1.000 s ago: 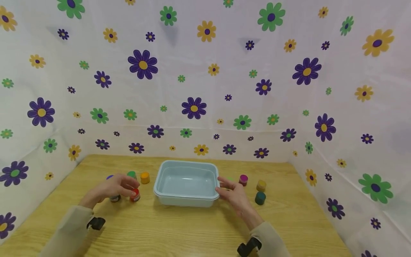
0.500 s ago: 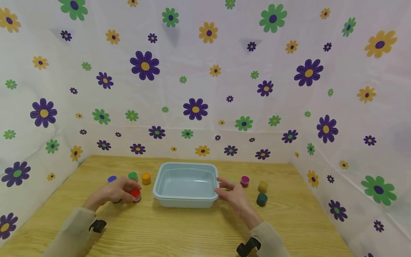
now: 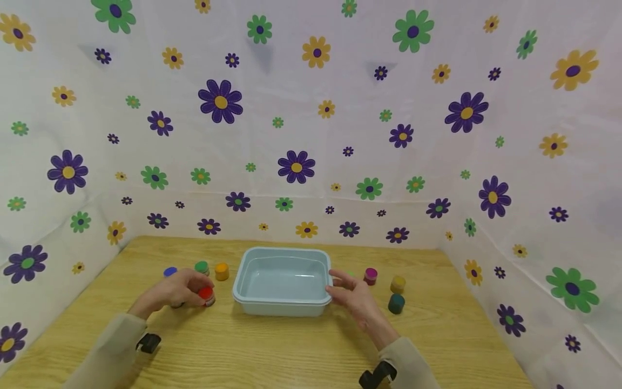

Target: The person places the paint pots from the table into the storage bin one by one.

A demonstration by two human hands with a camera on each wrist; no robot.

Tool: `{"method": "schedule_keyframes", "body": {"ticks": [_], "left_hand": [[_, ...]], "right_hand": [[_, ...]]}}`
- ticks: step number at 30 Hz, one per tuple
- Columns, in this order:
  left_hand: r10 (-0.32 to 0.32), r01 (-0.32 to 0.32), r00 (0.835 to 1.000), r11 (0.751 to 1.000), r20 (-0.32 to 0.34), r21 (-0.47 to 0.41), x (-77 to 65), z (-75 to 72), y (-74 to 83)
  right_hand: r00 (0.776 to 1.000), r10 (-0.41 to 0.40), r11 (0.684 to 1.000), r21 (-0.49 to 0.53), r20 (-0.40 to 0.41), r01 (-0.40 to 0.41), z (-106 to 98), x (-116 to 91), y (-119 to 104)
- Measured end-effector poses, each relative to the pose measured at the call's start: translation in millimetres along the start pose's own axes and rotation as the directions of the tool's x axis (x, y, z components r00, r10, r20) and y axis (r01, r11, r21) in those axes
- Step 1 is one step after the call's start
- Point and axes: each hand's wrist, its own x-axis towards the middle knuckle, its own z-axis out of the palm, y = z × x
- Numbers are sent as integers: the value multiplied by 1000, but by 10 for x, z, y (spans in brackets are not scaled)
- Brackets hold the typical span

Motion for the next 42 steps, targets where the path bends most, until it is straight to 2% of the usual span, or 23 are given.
{"method": "schedule_keyframes", "body": {"ticks": [6,17,22,27,30,36,42], "left_hand": [[-27,27,1000,999,-5,-43,-2,-22,20],[-35,29,999,986,-30,-162,-9,-40,40],[-43,37,999,954,-14,-297,2,-44,52],[-39,32,999,881,-5,-473,40,-49,67],[-49,32,999,847,-19,-530,72,-41,94],[-80,36,995,841,-59,-540,123,-14,187],[-78,16,993,842,-91,-539,166,9,296]], "right_hand": [[1000,-2,999,52,29,1,-28,-1,37],[998,-4,994,109,57,-3,-40,-21,35],[999,10,993,118,48,-15,-38,-14,44],[999,15,992,123,35,-19,-34,-14,50],[999,18,992,127,31,-22,-34,-18,52],[999,22,990,136,46,-28,-36,-23,56],[999,22,989,143,50,-29,-34,-24,43]]}}
